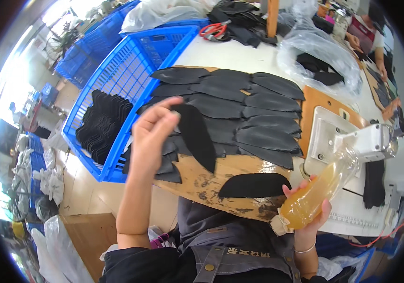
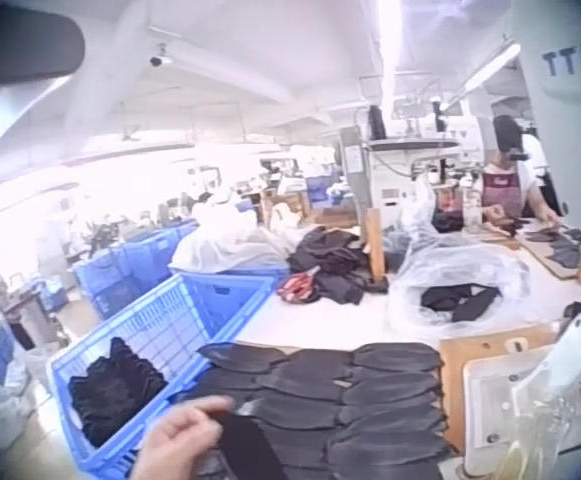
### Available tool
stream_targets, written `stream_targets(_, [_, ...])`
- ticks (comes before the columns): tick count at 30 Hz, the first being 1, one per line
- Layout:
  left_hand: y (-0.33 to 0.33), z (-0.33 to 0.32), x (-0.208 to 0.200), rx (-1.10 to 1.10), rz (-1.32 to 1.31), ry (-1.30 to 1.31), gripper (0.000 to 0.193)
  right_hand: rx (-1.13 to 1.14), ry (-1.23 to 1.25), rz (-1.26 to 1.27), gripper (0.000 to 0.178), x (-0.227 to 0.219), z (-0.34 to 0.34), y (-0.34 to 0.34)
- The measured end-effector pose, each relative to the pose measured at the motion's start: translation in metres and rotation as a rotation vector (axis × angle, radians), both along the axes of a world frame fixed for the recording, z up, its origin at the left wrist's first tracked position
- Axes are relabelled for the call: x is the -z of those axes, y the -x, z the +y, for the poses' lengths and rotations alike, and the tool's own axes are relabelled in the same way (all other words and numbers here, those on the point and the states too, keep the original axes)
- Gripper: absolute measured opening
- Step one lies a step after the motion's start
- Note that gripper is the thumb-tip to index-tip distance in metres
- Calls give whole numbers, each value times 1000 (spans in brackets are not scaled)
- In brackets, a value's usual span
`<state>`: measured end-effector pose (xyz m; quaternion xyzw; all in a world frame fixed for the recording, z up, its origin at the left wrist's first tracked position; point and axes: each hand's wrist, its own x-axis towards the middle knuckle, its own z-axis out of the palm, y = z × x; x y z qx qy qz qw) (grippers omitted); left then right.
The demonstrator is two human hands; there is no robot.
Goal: Applying adhesive to black shoe components using a squeeze bottle at a factory workbench.
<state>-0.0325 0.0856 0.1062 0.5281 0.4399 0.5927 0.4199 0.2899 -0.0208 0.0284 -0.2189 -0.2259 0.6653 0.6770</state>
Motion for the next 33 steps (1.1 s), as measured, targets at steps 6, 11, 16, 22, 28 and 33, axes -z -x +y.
stream_targets(6, [78,45,-31,-491,462,-320,11,21,24,13,63,-1,2,2])
stream_targets(11, [69,99,-1,-545,1051,-531,13,23,27,62,60,0,2,2])
stream_targets(16, [62,116,49,-295,1280,-410,15,14,33,77,58,2,1,0])
stream_targets(22, [67,120,48,-188,1135,-196,20,20,22,29,55,-1,2,1])
stream_targets(28, [69,119,44,-245,1164,-232,20,15,26,44,55,-2,2,3])
stream_targets(33, [68,121,47,-293,1142,-312,19,5,30,74,56,0,2,0])
